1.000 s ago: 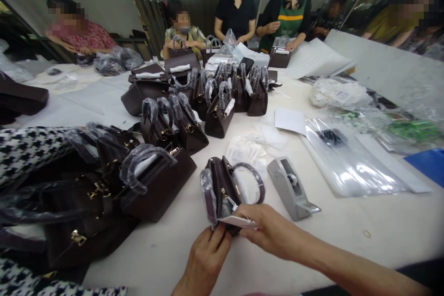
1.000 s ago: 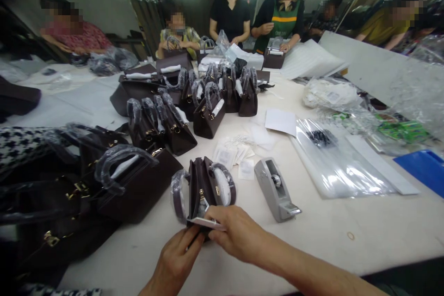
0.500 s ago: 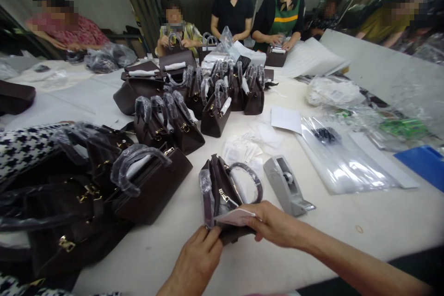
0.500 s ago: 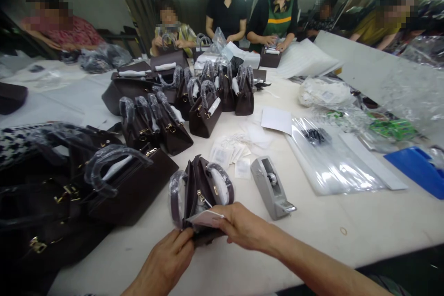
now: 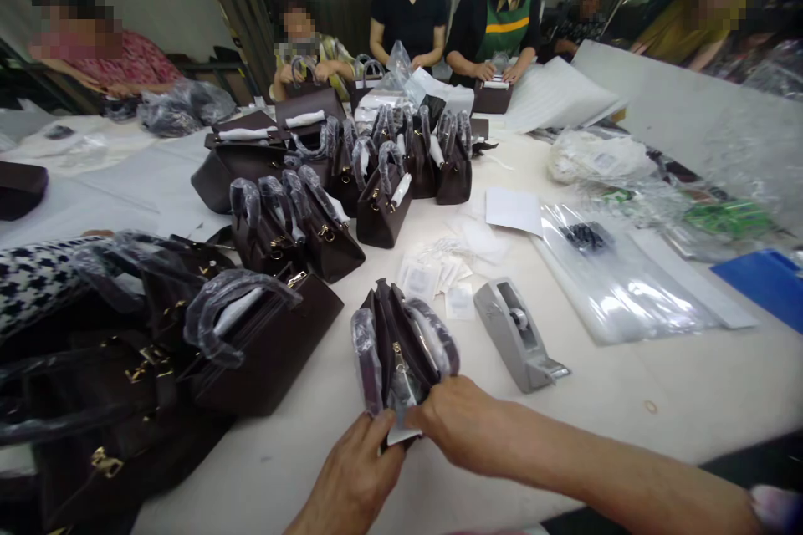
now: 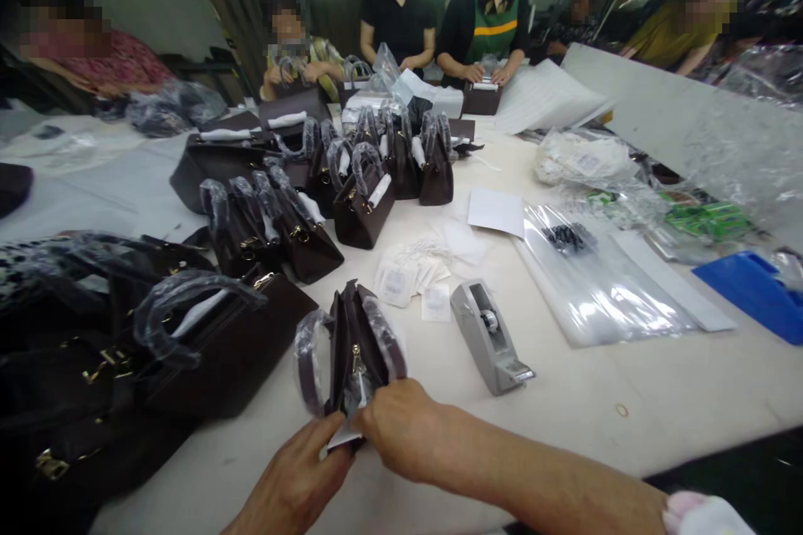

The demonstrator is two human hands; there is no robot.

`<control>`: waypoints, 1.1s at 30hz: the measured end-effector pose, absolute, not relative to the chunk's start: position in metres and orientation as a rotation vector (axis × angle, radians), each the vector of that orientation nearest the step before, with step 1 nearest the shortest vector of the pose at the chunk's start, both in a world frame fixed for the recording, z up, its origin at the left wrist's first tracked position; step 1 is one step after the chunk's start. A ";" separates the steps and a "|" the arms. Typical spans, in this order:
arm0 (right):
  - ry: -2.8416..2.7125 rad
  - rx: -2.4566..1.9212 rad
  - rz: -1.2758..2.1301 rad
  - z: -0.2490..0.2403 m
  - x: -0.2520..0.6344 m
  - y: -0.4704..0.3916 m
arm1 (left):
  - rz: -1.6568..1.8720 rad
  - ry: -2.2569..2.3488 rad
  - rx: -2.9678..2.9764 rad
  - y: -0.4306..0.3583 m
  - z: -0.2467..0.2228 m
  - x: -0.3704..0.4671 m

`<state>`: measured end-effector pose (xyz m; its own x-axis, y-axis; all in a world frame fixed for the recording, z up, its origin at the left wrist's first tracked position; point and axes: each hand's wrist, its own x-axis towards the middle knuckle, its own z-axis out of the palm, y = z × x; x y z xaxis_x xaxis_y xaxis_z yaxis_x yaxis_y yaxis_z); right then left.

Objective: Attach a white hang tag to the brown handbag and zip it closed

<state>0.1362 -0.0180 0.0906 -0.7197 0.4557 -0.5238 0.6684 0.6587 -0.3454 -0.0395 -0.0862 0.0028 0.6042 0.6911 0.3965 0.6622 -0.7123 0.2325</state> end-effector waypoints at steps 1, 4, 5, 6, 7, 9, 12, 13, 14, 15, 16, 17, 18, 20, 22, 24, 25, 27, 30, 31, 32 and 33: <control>2.439 0.863 -0.720 0.090 0.133 -0.017 | 0.730 1.158 2.752 -0.087 0.003 -0.040; 2.419 0.768 -0.730 0.087 0.138 -0.013 | 0.704 1.154 2.745 -0.088 0.003 -0.042; 2.467 0.734 -0.787 0.085 0.144 -0.011 | 0.708 1.155 2.760 -0.087 0.003 -0.043; 2.517 0.701 -0.859 0.083 0.149 -0.010 | 0.704 1.147 2.785 -0.087 0.004 -0.043; 2.562 0.672 -0.923 0.082 0.155 -0.009 | 0.676 1.122 2.813 -0.085 0.005 -0.043; 2.602 0.659 -0.957 0.080 0.162 -0.009 | 0.510 1.026 2.842 -0.082 0.010 -0.042; 2.587 0.687 -0.810 0.083 0.162 -0.015 | 0.137 0.865 2.772 -0.075 0.025 -0.038; 2.573 0.691 -0.751 0.084 0.160 -0.017 | 0.051 0.853 2.743 -0.073 0.031 -0.037; 2.568 0.692 -0.690 0.084 0.158 -0.019 | -0.010 0.865 2.721 -0.071 0.035 -0.036; 2.571 0.690 -0.635 0.084 0.155 -0.021 | -0.042 0.888 2.707 -0.070 0.039 -0.035; 2.579 0.693 -0.586 0.083 0.152 -0.023 | -0.048 0.913 2.699 -0.069 0.040 -0.034; 2.586 0.702 -0.543 0.081 0.149 -0.024 | -0.029 0.928 2.695 -0.068 0.040 -0.034; 2.585 0.714 -0.503 0.079 0.146 -0.024 | 0.020 0.919 2.699 -0.068 0.037 -0.034; 2.558 0.732 -0.449 0.074 0.140 -0.024 | 0.226 0.881 2.753 -0.069 0.027 -0.036; 2.516 0.758 -0.417 0.072 0.135 -0.023 | 0.506 0.866 2.834 -0.072 0.013 -0.038; 2.541 0.802 -0.486 0.075 0.136 -0.021 | 0.745 0.932 2.872 -0.076 0.000 -0.040; 2.589 0.818 -0.554 0.077 0.138 -0.020 | 0.821 0.984 2.867 -0.078 -0.004 -0.042; 2.710 0.814 -0.676 0.081 0.145 -0.019 | 0.895 1.065 2.839 -0.080 -0.011 -0.044; 2.837 0.790 -0.631 0.079 0.153 -0.018 | 0.946 1.073 2.814 -0.083 -0.015 -0.043; 2.846 0.807 -0.576 0.077 0.153 -0.019 | 0.962 1.072 2.805 -0.083 -0.016 -0.042; 2.852 0.830 -0.521 0.074 0.152 -0.020 | 0.987 1.075 2.793 -0.084 -0.016 -0.041; 2.855 0.853 -0.467 0.072 0.150 -0.022 | 1.006 1.084 2.780 -0.085 -0.017 -0.040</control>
<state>0.1498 -0.0219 0.0717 -0.8327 0.5140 -0.2062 0.5529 0.7928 -0.2564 -0.0401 -0.0849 -0.0168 0.5588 0.6053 0.5669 0.6103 -0.7630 0.2131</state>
